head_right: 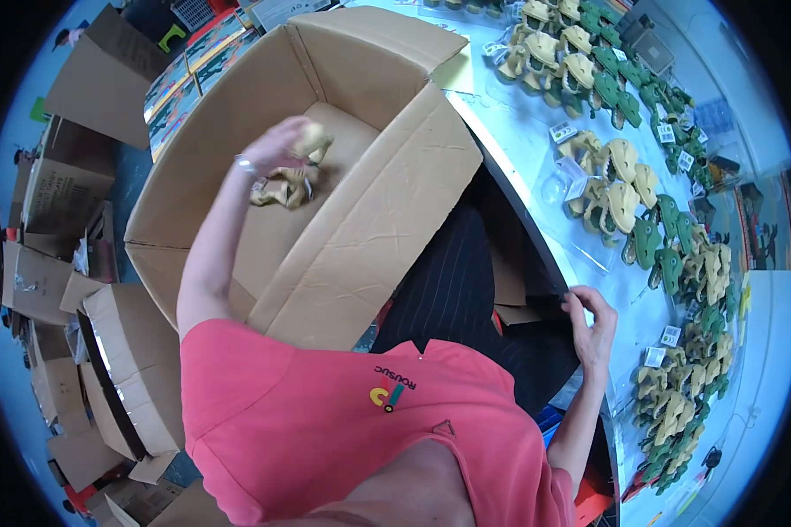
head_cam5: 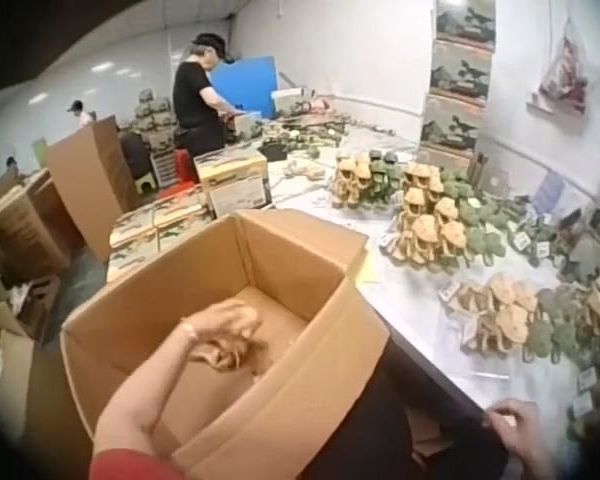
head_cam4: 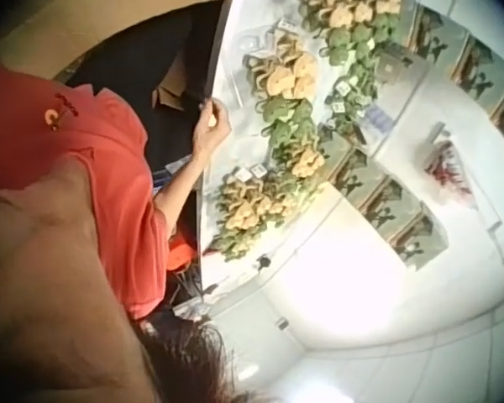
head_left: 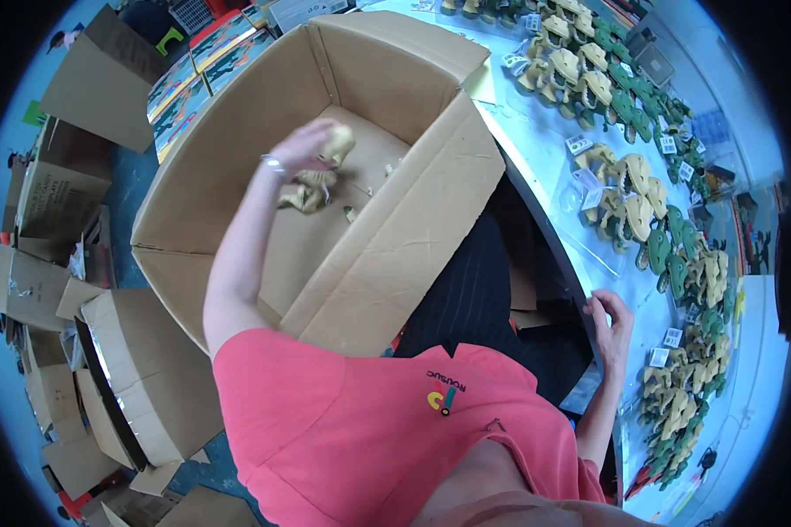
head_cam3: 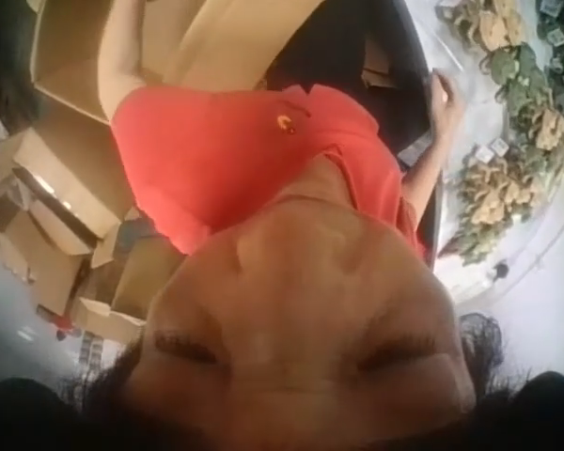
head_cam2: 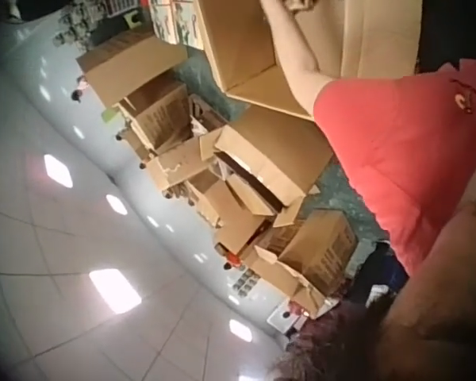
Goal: Sort plastic toy dinosaurs and place them into clear plastic packaging trays.
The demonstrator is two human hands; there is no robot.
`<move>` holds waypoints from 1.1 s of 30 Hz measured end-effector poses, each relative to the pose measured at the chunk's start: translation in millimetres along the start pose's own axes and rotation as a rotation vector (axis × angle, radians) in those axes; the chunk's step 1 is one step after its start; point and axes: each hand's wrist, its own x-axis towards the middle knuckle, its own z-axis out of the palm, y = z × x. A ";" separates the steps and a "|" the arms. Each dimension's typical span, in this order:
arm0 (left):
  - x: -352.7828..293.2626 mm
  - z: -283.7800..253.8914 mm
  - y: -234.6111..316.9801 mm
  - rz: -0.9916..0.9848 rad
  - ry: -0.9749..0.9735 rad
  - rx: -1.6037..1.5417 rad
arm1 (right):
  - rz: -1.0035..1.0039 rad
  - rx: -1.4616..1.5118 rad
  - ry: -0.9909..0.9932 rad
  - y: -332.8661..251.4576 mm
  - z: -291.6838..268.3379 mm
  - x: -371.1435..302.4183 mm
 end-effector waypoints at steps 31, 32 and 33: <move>-3.0 369.8 69.2 0.937 0.013 0.478 | -0.336 -0.401 -0.030 -114.6 -59.6 163.1; 16.6 371.9 50.7 1.130 0.067 0.571 | -0.337 -0.446 -0.079 -114.0 -48.0 168.4; 20.5 377.5 46.1 1.130 0.134 0.666 | -0.336 -0.447 -0.075 -109.4 -40.1 171.8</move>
